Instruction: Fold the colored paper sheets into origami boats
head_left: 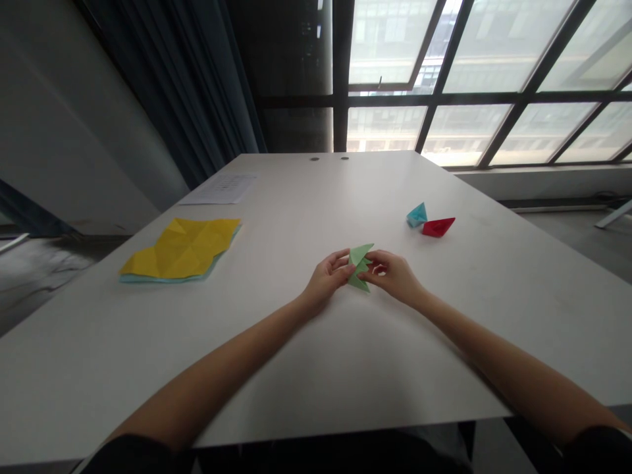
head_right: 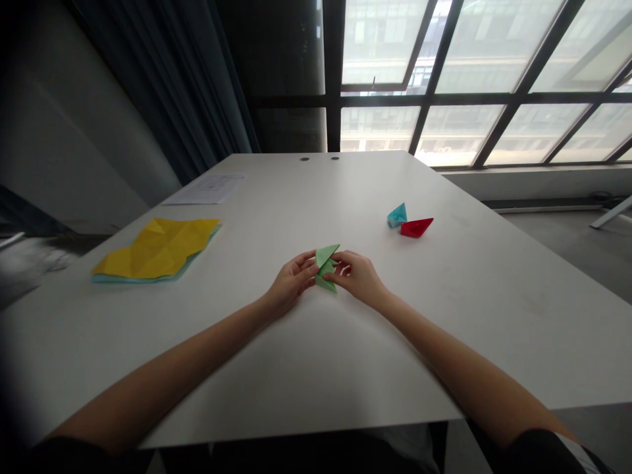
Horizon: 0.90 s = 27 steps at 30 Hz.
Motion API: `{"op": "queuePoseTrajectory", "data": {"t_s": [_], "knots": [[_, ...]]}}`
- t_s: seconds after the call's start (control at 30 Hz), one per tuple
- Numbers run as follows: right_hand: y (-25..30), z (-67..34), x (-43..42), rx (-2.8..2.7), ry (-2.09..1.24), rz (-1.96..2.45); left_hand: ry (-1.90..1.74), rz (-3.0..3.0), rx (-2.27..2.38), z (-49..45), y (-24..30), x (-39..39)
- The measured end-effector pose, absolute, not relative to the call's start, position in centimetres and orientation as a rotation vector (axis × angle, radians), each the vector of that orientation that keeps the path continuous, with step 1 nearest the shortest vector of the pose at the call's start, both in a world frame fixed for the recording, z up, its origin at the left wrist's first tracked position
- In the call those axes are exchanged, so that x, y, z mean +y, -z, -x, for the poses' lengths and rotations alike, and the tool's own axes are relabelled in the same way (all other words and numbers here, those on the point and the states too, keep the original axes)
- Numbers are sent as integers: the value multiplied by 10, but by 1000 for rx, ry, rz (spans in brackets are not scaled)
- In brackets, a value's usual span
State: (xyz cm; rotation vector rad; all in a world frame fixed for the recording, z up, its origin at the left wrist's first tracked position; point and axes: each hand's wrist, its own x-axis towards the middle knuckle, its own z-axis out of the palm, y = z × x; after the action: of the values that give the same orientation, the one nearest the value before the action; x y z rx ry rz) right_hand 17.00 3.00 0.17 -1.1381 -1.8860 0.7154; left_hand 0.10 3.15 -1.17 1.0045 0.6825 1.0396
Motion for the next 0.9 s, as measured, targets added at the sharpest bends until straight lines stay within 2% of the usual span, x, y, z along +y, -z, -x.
{"op": "queuePoseTrajectory", "data": {"t_s": [0.2,0.63,0.9], "knots": [[-4,-169,25,-1984,-545,1137,-970,-1123,618,-3,12,29],[-3,-172,24,-2203,-424,1035,-921,-1058,598,-3,12,26],[-8,-168,23,-2077,-379,1188,-942,-993,555,-4,8,27]]}}
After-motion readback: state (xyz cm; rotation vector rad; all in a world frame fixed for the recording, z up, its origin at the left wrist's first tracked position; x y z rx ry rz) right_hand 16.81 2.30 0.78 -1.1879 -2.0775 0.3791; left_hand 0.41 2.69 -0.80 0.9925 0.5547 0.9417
